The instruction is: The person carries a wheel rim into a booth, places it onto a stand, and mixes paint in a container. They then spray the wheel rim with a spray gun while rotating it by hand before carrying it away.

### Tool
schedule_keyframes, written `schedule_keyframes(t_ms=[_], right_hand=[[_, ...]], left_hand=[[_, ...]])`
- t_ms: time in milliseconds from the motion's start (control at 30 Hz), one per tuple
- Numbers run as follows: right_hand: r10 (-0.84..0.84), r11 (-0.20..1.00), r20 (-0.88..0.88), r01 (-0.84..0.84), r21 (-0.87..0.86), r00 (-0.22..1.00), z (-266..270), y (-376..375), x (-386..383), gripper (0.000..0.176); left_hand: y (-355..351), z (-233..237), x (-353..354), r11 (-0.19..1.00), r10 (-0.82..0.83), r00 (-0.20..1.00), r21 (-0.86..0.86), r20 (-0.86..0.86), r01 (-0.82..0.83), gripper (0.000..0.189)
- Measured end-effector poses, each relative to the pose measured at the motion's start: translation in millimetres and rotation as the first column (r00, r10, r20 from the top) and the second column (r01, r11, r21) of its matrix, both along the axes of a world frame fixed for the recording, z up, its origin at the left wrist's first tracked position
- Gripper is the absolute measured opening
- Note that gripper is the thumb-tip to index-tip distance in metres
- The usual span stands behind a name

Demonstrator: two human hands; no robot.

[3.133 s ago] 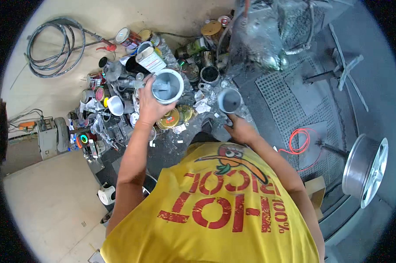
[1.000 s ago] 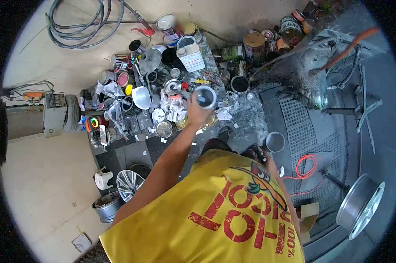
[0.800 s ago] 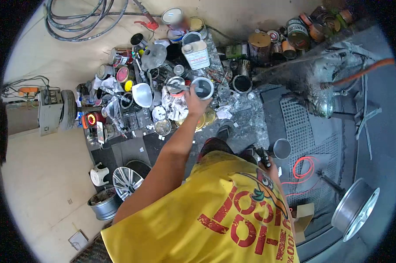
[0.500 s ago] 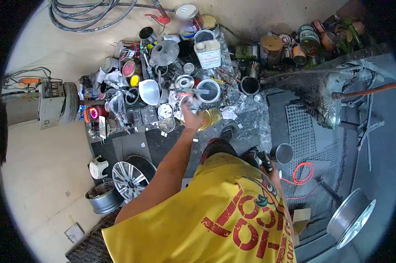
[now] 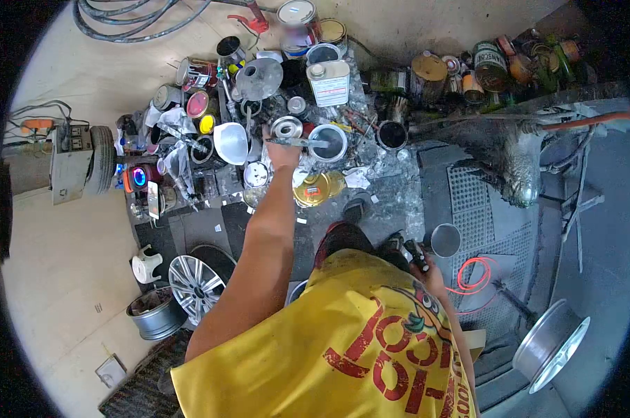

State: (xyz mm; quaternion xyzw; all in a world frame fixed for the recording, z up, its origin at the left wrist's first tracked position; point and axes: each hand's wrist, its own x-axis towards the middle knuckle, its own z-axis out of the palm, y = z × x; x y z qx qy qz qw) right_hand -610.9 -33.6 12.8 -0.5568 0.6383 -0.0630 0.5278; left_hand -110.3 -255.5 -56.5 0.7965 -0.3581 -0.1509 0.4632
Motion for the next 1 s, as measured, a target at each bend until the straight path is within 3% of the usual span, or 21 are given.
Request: schedule_keyframes(t_ms=[133, 233, 267, 333, 400, 433, 533, 667, 767, 900, 1000], right_hand=[[-0.023, 0.999, 0.019, 0.022, 0.031, 1.000, 42.7, -18.8, 26.5, 0.060], [-0.110, 0.993, 0.125, 0.103, 0.062, 0.986, 9.7, -13.1, 12.2, 0.060], [-0.036, 0.999, 0.088, 0.037, -0.004, 0.995, -2.2, -12.1, 6.3, 0.060], [0.096, 0.987, 0.003, -0.095, -0.131, 0.995, -21.4, -12.1, -4.6, 0.061], [0.151, 0.988, -0.026, -0.151, 0.021, 0.988, -2.5, -26.8, 4.4, 0.067], [0.177, 0.980, -0.039, -0.173, 0.095, 0.983, 6.5, -33.4, 8.3, 0.070], [0.228, 0.973, 0.007, -0.228, -0.038, 0.974, 21.9, -39.7, 12.9, 0.069], [0.360, 0.919, -0.033, -0.361, -0.159, 0.932, 14.6, -48.2, 11.0, 0.062], [0.427, 0.901, -0.064, -0.431, -0.055, 0.902, 22.3, -56.2, 9.6, 0.062], [0.432, 0.889, -0.043, -0.433, -0.151, 0.901, 1.1, -51.1, 1.8, 0.061], [0.408, 0.897, -0.048, -0.411, -0.163, 0.912, 5.5, -51.3, -4.4, 0.061]], left_hand=[[25.6, 7.6, -4.7, 0.994, 0.036, 0.999, -0.106, 0.019, -0.034, 0.109], [55.7, 21.3, -9.4, 0.965, -0.015, 0.997, -0.262, -0.072, -0.004, 0.107], [66.8, 45.7, -19.1, 0.956, -0.023, 0.996, -0.292, -0.082, -0.002, 0.106], [98.2, 57.4, -26.6, 0.989, 0.005, 0.994, -0.146, 0.106, 0.010, 0.105], [119.3, 68.5, -30.6, 0.994, -0.057, 0.967, -0.077, 0.248, 0.078, 0.104], [127.9, 78.8, -36.6, 0.991, -0.099, 0.967, -0.066, 0.235, 0.118, 0.102], [146.2, 118.1, -62.2, 0.964, -0.243, 0.937, -0.040, 0.251, 0.261, 0.099], [146.3, 165.4, -107.9, 0.866, -0.442, 0.757, 0.011, 0.482, 0.499, 0.102], [135.4, 204.4, -156.7, 0.762, -0.579, 0.585, 0.120, 0.568, 0.637, 0.098], [120.6, 247.6, -225.8, 0.555, -0.771, 0.311, 0.348, 0.556, 0.756, 0.095], [110.5, 257.5, -269.4, 0.407, -0.809, 0.094, 0.437, 0.580, 0.802, 0.094]])
